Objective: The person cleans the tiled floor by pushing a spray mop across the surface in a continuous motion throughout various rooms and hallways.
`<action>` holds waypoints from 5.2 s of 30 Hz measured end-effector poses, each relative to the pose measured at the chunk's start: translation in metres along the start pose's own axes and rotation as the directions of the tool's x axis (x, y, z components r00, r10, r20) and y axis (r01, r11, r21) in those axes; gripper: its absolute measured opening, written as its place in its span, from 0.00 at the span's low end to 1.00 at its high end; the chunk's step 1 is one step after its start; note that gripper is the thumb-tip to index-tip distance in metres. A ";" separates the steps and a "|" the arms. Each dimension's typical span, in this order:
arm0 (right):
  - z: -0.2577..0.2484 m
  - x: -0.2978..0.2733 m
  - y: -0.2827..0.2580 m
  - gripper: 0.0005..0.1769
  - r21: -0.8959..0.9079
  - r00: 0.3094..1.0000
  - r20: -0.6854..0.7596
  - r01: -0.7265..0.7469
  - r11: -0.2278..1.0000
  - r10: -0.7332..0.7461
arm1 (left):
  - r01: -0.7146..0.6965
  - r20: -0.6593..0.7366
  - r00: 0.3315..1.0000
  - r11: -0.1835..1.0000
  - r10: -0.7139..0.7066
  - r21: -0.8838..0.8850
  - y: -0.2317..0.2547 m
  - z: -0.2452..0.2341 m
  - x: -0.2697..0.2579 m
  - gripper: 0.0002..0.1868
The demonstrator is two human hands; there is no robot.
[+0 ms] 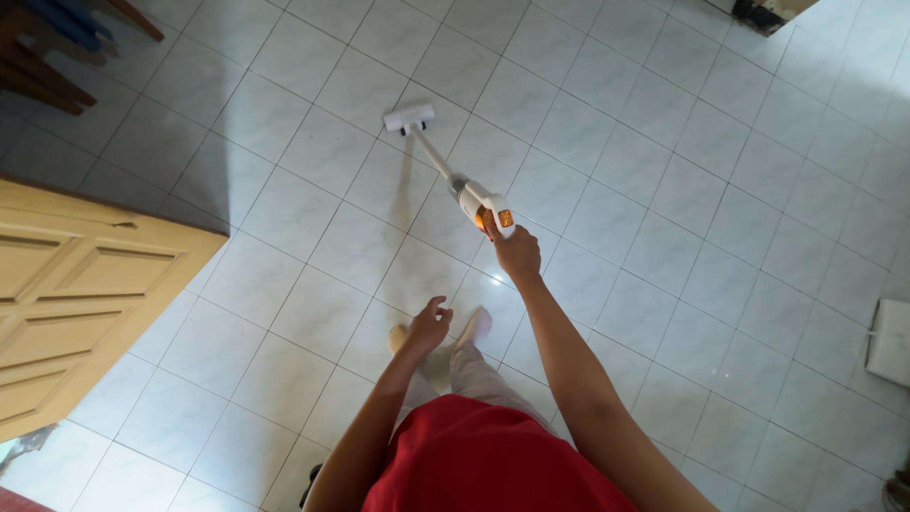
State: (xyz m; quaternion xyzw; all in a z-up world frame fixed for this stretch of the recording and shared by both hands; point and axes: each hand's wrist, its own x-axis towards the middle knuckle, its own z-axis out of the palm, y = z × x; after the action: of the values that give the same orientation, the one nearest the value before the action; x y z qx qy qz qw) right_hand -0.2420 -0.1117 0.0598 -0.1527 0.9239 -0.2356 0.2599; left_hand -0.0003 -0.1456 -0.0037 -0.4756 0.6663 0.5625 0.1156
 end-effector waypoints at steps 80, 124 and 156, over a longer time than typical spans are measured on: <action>-0.103 0.051 -0.005 0.22 0.220 0.834 0.549 -0.216 0.951 0.062 | -0.101 0.063 0.991 0.966 0.120 -0.239 0.169 -0.127 0.163 0.22; 0.119 0.181 -0.225 0.21 0.075 0.975 -0.219 0.049 0.996 -0.032 | -0.081 0.144 0.984 0.979 0.109 -0.190 0.111 -0.334 0.221 0.21; 0.025 0.405 -0.246 0.21 0.798 0.974 0.174 -0.225 0.560 0.145 | -0.111 0.101 0.986 0.968 0.136 -0.223 0.233 -0.295 0.345 0.21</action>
State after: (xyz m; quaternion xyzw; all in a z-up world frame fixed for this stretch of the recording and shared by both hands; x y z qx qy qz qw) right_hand -0.5209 -0.4921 0.0025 0.0707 0.7117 -0.5964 0.3645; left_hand -0.2458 -0.5933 0.0079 -0.4097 0.6215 0.6645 0.0661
